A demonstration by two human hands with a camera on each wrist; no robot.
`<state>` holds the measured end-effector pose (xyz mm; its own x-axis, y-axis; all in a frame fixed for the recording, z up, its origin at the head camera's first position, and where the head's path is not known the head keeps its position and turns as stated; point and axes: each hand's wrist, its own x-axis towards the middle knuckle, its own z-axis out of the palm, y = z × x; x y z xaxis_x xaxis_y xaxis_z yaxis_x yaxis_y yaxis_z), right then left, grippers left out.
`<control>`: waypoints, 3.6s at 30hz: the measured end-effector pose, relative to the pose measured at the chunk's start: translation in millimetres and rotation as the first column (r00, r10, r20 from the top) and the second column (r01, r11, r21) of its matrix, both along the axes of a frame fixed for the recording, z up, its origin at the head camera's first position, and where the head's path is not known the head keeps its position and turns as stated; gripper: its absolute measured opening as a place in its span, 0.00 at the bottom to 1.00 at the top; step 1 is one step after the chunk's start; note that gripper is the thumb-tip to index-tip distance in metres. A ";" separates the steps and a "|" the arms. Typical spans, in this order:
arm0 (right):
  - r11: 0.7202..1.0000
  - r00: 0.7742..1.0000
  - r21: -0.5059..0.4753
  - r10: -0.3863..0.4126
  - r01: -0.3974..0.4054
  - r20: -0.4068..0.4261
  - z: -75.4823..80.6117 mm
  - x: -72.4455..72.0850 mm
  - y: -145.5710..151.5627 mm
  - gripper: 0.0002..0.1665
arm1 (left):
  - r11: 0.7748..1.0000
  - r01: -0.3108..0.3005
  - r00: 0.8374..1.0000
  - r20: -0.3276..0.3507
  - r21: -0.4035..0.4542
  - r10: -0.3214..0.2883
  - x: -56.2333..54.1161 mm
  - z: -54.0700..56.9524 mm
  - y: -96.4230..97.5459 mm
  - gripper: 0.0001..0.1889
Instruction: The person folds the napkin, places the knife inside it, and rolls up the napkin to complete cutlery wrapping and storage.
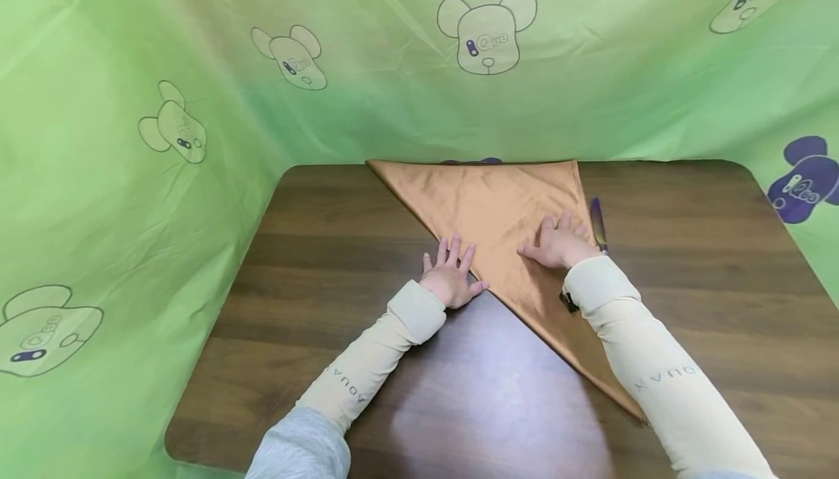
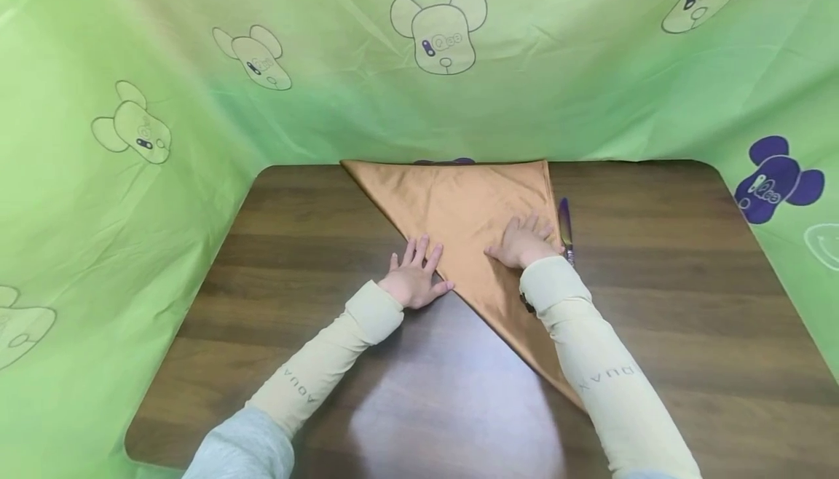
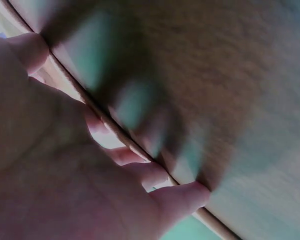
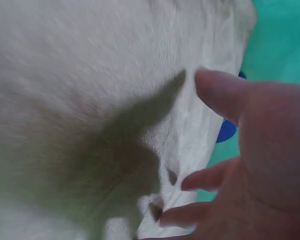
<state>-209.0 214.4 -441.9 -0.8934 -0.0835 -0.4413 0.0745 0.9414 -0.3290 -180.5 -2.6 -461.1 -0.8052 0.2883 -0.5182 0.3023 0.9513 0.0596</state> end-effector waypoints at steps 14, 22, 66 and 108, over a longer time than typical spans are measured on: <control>0.982 0.984 0.060 0.176 -0.178 0.030 13.1 62.5 -10.0 0.62 | 1.000 0.007 1.000 -0.001 0.009 -0.007 1.6 0.2 0.3 0.42; 0.985 0.990 0.096 0.137 -0.140 0.044 10.7 89.3 -4.7 0.64 | 1.000 0.011 1.000 -0.006 0.015 -0.011 1.8 -1.2 0.1 0.42; 0.992 0.995 0.099 0.072 -0.078 0.066 8.9 110.4 -7.4 0.65 | 0.983 0.043 0.982 -0.191 0.178 -0.008 -87.6 -2.5 -61.8 0.40; 0.992 0.998 0.109 0.051 -0.056 0.045 10.5 114.6 -8.9 0.66 | 0.988 -0.075 0.994 -0.069 0.132 0.085 -111.9 18.3 -83.1 0.51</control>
<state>-94.5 205.5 -431.4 -0.8693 -0.0792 -0.4879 0.0350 0.9747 -0.2206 -292.3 -85.7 -442.8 -0.8634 0.2819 -0.4184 0.2336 0.9584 0.1637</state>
